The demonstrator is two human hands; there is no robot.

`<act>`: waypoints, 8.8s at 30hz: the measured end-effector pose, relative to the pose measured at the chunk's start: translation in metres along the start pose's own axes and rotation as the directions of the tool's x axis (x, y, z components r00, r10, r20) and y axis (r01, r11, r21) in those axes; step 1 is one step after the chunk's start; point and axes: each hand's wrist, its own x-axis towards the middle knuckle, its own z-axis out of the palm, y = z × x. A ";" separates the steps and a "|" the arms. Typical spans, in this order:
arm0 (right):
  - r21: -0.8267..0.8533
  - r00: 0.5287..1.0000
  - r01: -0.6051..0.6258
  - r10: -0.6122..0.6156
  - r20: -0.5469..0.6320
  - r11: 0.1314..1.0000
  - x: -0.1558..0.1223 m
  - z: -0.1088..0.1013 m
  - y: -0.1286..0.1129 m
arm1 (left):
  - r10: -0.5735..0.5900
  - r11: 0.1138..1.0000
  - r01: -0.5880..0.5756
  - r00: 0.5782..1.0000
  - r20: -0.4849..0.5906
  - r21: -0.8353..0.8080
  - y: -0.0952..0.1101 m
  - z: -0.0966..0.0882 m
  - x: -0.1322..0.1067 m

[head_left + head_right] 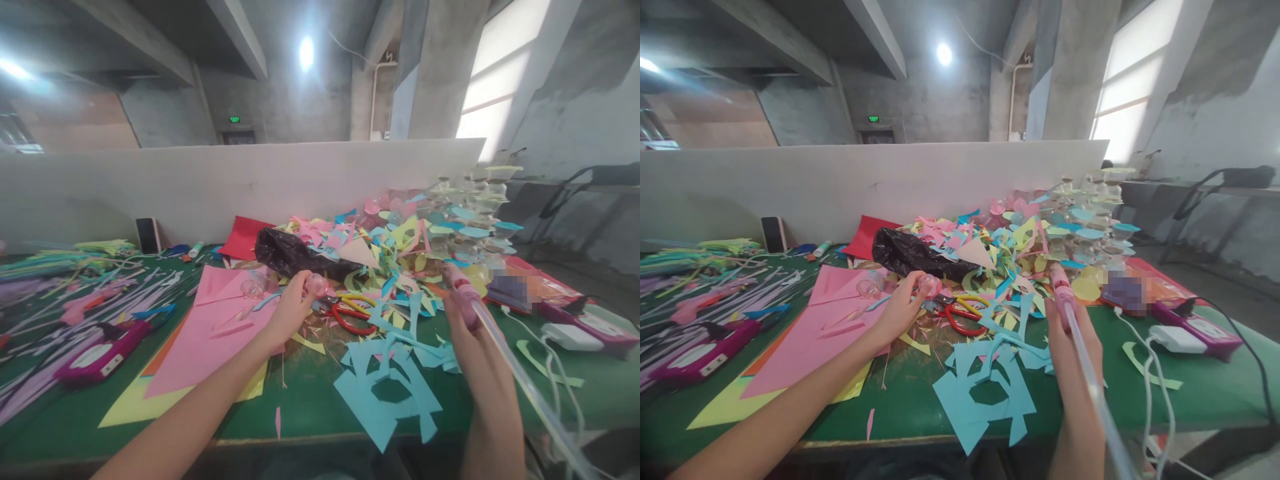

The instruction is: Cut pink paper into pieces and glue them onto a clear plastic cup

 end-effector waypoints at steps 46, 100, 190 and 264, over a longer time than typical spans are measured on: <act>0.261 0.868 -0.134 -0.014 0.497 0.956 -0.039 0.035 -0.021 | 0.201 0.968 -0.183 0.975 0.093 -0.173 0.033 0.009 -0.012; 0.258 0.840 -0.169 0.002 0.543 0.951 -0.039 0.037 -0.023 | 0.194 0.974 -0.179 0.976 0.099 -0.142 0.024 0.015 -0.010; 0.288 0.844 -0.162 -0.019 0.536 0.944 -0.036 0.039 -0.018 | 0.129 0.976 -0.106 0.985 0.111 -0.188 0.027 0.010 -0.012; 0.269 0.823 -0.194 0.008 0.567 0.943 -0.039 0.033 -0.027 | 0.149 0.984 -0.136 0.982 0.118 -0.115 0.024 0.014 -0.011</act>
